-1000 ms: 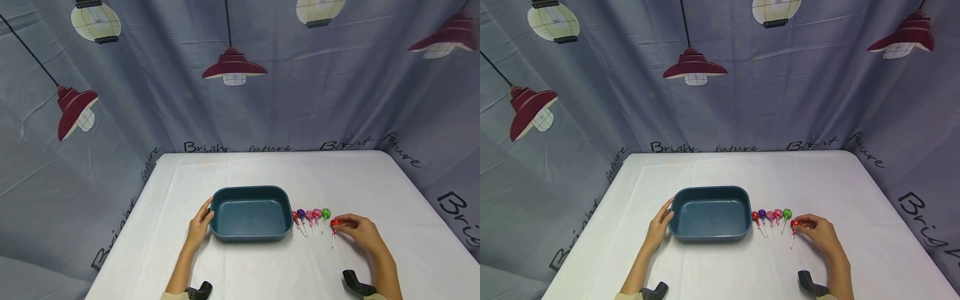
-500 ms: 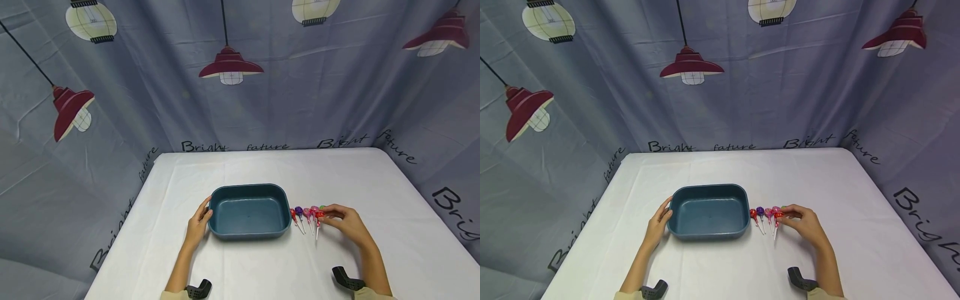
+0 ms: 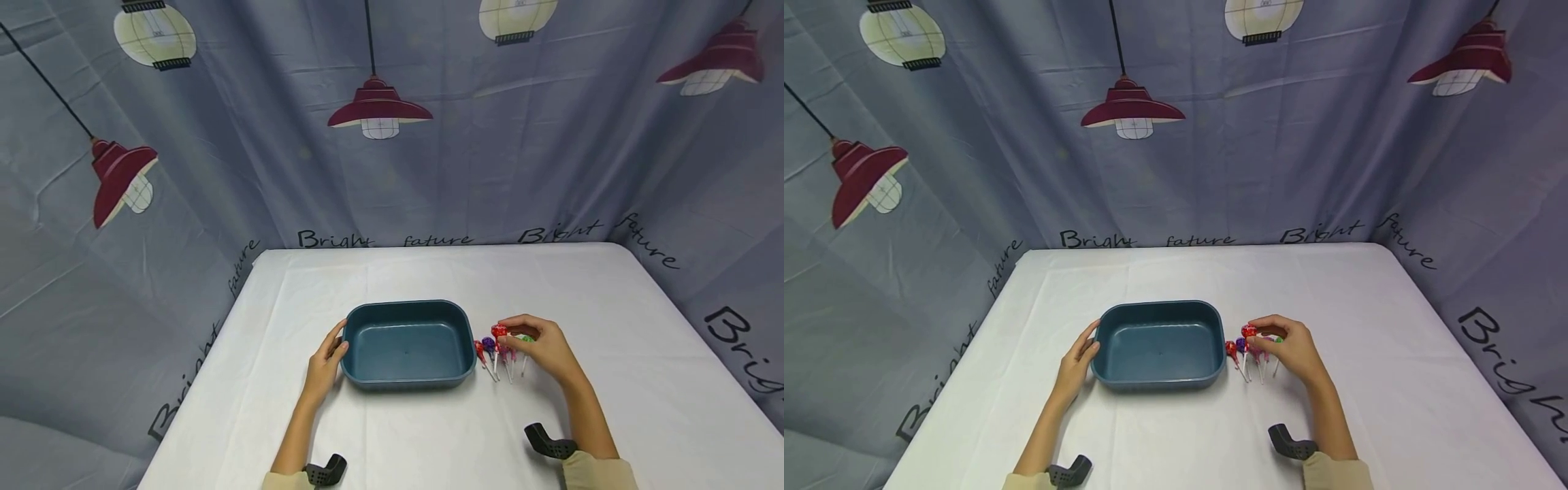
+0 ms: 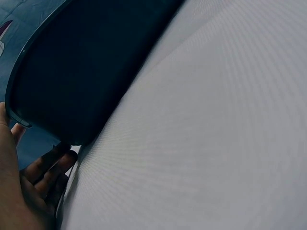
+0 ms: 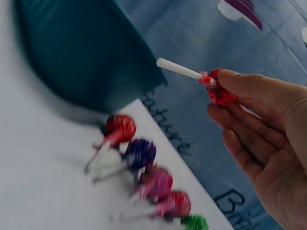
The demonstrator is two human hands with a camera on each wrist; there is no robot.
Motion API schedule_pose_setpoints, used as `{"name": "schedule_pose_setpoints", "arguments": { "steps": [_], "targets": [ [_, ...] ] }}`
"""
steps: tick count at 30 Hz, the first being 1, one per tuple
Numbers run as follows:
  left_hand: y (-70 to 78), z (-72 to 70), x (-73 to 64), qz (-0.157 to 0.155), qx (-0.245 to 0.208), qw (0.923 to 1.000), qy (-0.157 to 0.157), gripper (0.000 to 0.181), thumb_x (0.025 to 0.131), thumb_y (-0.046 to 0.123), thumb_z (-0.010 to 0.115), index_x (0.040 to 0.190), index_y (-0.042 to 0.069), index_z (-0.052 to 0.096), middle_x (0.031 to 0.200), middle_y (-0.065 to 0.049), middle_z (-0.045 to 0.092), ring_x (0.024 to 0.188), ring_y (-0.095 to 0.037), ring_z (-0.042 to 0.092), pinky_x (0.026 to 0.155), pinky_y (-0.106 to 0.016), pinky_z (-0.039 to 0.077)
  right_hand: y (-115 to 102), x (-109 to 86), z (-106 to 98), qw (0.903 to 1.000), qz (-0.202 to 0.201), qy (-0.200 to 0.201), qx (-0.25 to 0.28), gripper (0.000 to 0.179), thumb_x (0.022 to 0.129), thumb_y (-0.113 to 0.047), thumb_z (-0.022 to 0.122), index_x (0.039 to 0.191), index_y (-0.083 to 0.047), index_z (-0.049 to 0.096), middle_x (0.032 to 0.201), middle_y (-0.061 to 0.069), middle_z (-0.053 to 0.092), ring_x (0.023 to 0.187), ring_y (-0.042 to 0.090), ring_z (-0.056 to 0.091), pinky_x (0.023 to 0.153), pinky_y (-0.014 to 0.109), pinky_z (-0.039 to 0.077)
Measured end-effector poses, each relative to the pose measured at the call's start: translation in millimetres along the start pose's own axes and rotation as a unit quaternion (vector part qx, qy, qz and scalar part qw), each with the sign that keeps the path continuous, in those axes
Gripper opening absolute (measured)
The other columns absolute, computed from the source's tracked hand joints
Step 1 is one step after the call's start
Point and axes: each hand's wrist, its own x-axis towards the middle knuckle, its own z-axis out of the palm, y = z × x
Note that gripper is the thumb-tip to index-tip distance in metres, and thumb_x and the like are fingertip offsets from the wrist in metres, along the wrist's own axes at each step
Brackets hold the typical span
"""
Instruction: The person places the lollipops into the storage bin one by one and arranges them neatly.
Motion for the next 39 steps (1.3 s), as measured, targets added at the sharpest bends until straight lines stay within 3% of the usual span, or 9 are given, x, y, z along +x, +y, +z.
{"name": "schedule_pose_setpoints", "arguments": {
  "steps": [6, 12, 18, 22, 26, 29, 35, 39],
  "targets": [
    [-0.9, 0.9, 0.8, -0.002, -0.001, 1.0, 0.003, 0.042, 0.093, 0.037, 0.053, 0.134, 0.04, 0.046, 0.132, -0.004, 0.051, 0.12, -0.023, 0.047, 0.094, -0.049, 0.039, -10.7, 18.1, 8.5, 0.9988, -0.041, -0.009, 0.024, 0.033, 0.079, -0.025, 0.074, 0.106, -0.007, 0.067, 0.099, 0.007, 0.068, 0.097, 0.014, 0.061, 0.084, 0.023, 0.047],
    [0.9, -1.1, 1.5, 0.0, 0.007, 1.0, 0.001, 0.042, 0.094, 0.035, 0.053, 0.135, 0.037, 0.046, 0.132, -0.008, 0.05, 0.121, -0.025, 0.047, 0.094, -0.05, 0.039, -46.4, 28.6, 19.1, 0.9966, -0.074, -0.014, 0.034, 0.029, 0.08, -0.012, 0.073, 0.105, -0.001, 0.066, 0.102, 0.012, 0.065, 0.096, 0.02, 0.059, 0.083, 0.025, 0.047],
    [0.6, -3.5, 3.8, -0.009, -0.006, 0.9999, -0.009, 0.044, 0.094, 0.027, 0.054, 0.137, 0.024, 0.046, 0.128, -0.017, 0.052, 0.119, -0.031, 0.048, 0.094, -0.052, 0.038, -78.5, 38.5, 34.4, 0.996, -0.068, -0.027, 0.05, 0.029, 0.08, -0.007, 0.071, 0.106, 0.004, 0.065, 0.106, 0.016, 0.063, 0.1, 0.027, 0.056, 0.086, 0.041, 0.047],
    [0.9, -3.4, 2.7, -0.013, -0.006, 0.9998, -0.011, 0.044, 0.095, 0.028, 0.053, 0.138, 0.026, 0.045, 0.129, -0.016, 0.052, 0.12, -0.03, 0.047, 0.094, -0.052, 0.037, -85.9, 47.1, 47.6, 0.9937, -0.072, -0.04, 0.076, 0.028, 0.08, -0.005, 0.071, 0.106, 0.004, 0.064, 0.106, 0.016, 0.063, 0.1, 0.028, 0.057, 0.086, 0.045, 0.047],
    [-0.1, -1.7, 0.4, -0.022, 0.002, 0.9997, -0.009, 0.043, 0.093, 0.038, 0.053, 0.135, 0.039, 0.044, 0.13, -0.009, 0.052, 0.121, -0.024, 0.047, 0.095, -0.05, 0.038, -90.6, 53.0, 61.1, 0.9912, -0.084, -0.053, 0.088, 0.028, 0.079, -0.003, 0.071, 0.105, 0.004, 0.064, 0.106, 0.016, 0.063, 0.098, 0.028, 0.06, 0.084, 0.045, 0.047],
    [-1.6, -0.5, -0.4, -0.019, -0.003, 0.9998, -0.007, 0.042, 0.092, 0.041, 0.053, 0.134, 0.043, 0.044, 0.13, -0.008, 0.052, 0.121, -0.024, 0.047, 0.095, -0.05, 0.038, -92.5, 57.9, 70.8, 0.9888, -0.093, -0.066, 0.095, 0.027, 0.079, -0.002, 0.071, 0.104, 0.004, 0.064, 0.105, 0.017, 0.063, 0.095, 0.028, 0.061, 0.082, 0.042, 0.049],
    [-1.3, -0.5, 0.2, -0.012, -0.001, 0.9999, -0.007, 0.043, 0.092, 0.041, 0.053, 0.134, 0.041, 0.044, 0.128, -0.008, 0.054, 0.12, -0.024, 0.048, 0.094, -0.05, 0.039, -95.8, 69.6, 89.1, 0.981, -0.104, -0.106, 0.125, 0.025, 0.079, -0.002, 0.071, 0.102, 0.007, 0.063, 0.098, 0.019, 0.066, 0.09, 0.031, 0.063, 0.074, 0.03, 0.052],
    [-0.4, -1.3, 1.4, -0.009, 0.002, 0.9999, -0.007, 0.043, 0.093, 0.04, 0.053, 0.134, 0.04, 0.045, 0.129, -0.008, 0.053, 0.12, -0.023, 0.047, 0.094, -0.049, 0.039, -97.5, 76.7, 102.7, 0.9731, -0.104, -0.139, 0.152, 0.026, 0.079, 0.002, 0.069, 0.102, 0.011, 0.062, 0.097, 0.023, 0.065, 0.091, 0.033, 0.064, 0.073, 0.029, 0.052]
  ]
}}
